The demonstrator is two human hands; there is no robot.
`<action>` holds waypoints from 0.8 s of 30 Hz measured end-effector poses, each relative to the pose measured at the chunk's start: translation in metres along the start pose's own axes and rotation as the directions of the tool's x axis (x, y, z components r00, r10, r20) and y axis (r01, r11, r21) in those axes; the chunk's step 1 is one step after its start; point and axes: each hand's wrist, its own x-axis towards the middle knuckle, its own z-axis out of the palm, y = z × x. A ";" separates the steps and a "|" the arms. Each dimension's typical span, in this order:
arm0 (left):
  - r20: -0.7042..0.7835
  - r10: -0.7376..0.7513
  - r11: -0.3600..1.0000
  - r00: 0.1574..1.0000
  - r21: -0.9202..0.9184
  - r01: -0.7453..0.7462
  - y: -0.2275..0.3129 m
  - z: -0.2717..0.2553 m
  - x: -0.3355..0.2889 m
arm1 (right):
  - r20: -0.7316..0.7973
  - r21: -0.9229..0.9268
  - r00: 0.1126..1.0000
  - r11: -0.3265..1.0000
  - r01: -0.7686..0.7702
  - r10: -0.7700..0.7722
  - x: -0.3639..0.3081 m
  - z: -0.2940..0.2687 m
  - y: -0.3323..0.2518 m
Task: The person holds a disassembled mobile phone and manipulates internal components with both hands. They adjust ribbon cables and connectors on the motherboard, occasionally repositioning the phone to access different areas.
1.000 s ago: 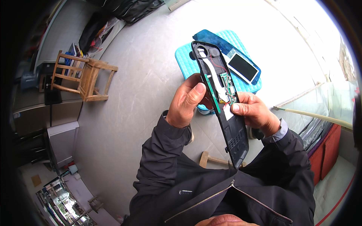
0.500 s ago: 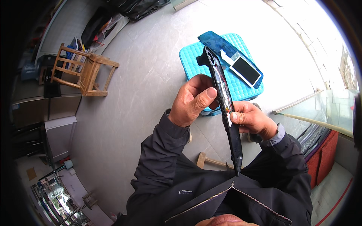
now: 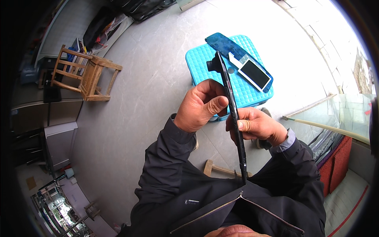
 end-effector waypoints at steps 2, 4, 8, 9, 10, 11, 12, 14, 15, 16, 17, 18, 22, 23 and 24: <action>0.020 0.011 1.000 1.000 0.008 -0.011 0.000 0.000 0.000 | -0.017 -0.003 1.000 1.000 -0.003 0.003 0.001 -0.001 0.001; 0.034 0.023 1.000 0.999 0.010 -0.024 -0.001 0.000 0.001 | -0.039 -0.017 0.999 1.000 -0.002 0.001 0.001 0.000 0.001; 0.040 0.029 1.000 0.999 0.005 -0.030 -0.001 0.000 -0.001 | -0.061 -0.042 0.998 0.999 -0.018 0.015 -0.001 0.002 -0.006; 0.033 0.027 1.000 0.999 0.006 -0.027 0.000 0.000 -0.002 | -0.062 -0.042 0.998 0.999 -0.033 0.030 -0.002 0.003 -0.008; 0.035 0.022 1.000 0.999 -0.013 -0.022 0.000 0.000 -0.002 | -0.070 -0.071 0.998 0.997 -0.007 0.002 -0.001 0.005 -0.008; 0.031 0.018 0.999 0.999 -0.031 -0.017 0.001 -0.001 -0.002 | -0.081 -0.098 0.996 0.995 0.013 -0.021 -0.001 0.007 -0.008; 0.026 0.017 0.998 1.000 -0.053 -0.015 0.001 0.000 -0.002 | -0.092 -0.125 0.995 0.992 0.033 -0.045 0.000 0.008 -0.007; 0.014 0.021 0.997 1.000 -0.071 -0.020 0.000 0.000 -0.003 | -0.096 -0.111 0.993 0.992 0.052 -0.063 0.000 0.009 -0.007; 0.009 0.025 0.995 1.000 -0.096 -0.024 0.000 0.000 -0.003 | -0.098 -0.105 0.993 0.993 0.061 -0.072 0.001 0.009 -0.008; 0.014 0.029 0.996 0.999 -0.086 -0.027 0.000 0.000 -0.002 | -0.107 -0.124 0.992 0.990 0.060 -0.074 0.001 0.009 -0.008; 0.021 0.032 0.995 0.999 -0.090 -0.030 0.000 0.000 -0.002 | -0.115 -0.143 0.991 0.988 0.058 -0.075 0.001 0.009 -0.009; 0.028 0.038 0.994 0.999 -0.103 -0.035 0.000 -0.001 -0.002 | -0.133 -0.163 0.988 0.985 0.050 -0.072 0.002 0.009 -0.010; 0.026 0.007 0.993 1.000 -0.122 -0.004 -0.004 0.000 -0.003 | -0.204 -0.300 0.971 0.952 0.057 -0.123 0.002 0.010 -0.014; 0.017 0.022 0.993 1.000 -0.116 -0.020 -0.005 0.000 -0.003 | -0.214 -0.318 0.967 0.946 0.066 -0.139 0.002 0.011 -0.014; 0.007 0.042 0.994 0.999 -0.106 -0.041 -0.006 -0.001 -0.003 | -0.222 -0.336 0.963 0.939 0.074 -0.156 0.002 0.012 -0.015</action>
